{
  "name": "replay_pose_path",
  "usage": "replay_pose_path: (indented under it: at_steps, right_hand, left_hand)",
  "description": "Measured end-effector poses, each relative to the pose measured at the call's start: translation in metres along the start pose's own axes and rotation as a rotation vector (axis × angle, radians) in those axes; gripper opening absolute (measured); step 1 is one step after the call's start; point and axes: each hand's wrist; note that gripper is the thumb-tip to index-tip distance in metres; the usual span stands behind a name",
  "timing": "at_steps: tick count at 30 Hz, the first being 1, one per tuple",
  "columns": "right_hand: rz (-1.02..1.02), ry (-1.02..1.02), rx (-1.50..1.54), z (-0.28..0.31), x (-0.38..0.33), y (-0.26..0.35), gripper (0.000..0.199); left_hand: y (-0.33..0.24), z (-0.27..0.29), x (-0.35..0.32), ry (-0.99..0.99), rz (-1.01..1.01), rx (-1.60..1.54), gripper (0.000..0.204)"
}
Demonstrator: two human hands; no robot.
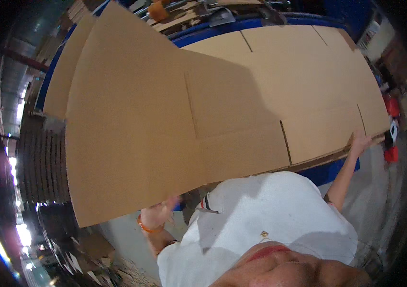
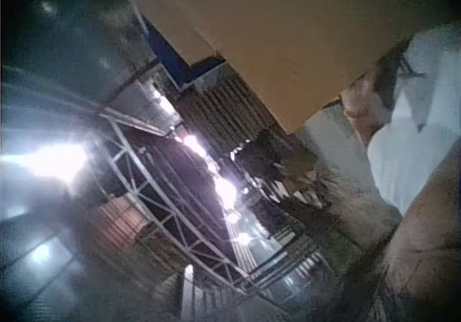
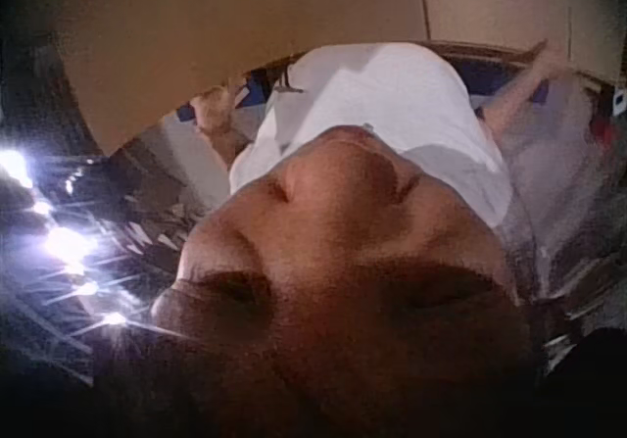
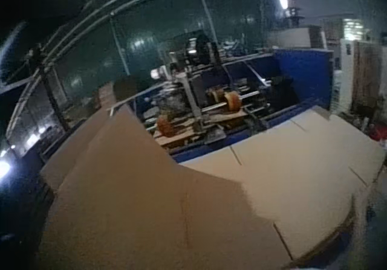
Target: The person repeatedly picks up flat cardboard sheets from a conveyor and stacks them on a growing pile. The person handles the cardboard by hand, aligning each sheet before placing it down.
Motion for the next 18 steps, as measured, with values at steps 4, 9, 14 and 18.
replay_pose_path:
  at_steps: [4,9,14,18]
  right_hand:
    - [-0.707,0.285,1.023,0.034,0.107,-0.117,0.064]
    - [-0.912,0.251,1.195,0.041,0.064,-0.070,0.043]
    - [-0.660,-0.004,1.250,0.094,-0.060,0.085,0.041]
    - [-0.454,0.081,1.509,0.122,-0.095,0.142,0.037]
  left_hand:
    - [0.011,0.016,0.067,0.158,0.448,-0.210,0.057]
    - [0.035,0.048,0.141,0.024,0.315,-0.207,0.047]
    - [0.063,0.024,0.132,-0.022,0.112,0.001,0.031]
    - [0.086,0.003,0.119,-0.072,0.116,0.003,0.017]
Point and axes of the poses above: each hand's wrist, its own x-axis towards the middle knuckle, its own z-axis out of the back of the hand, y = z × x, and after that the axes turned 4 degrees about -y, right-handed
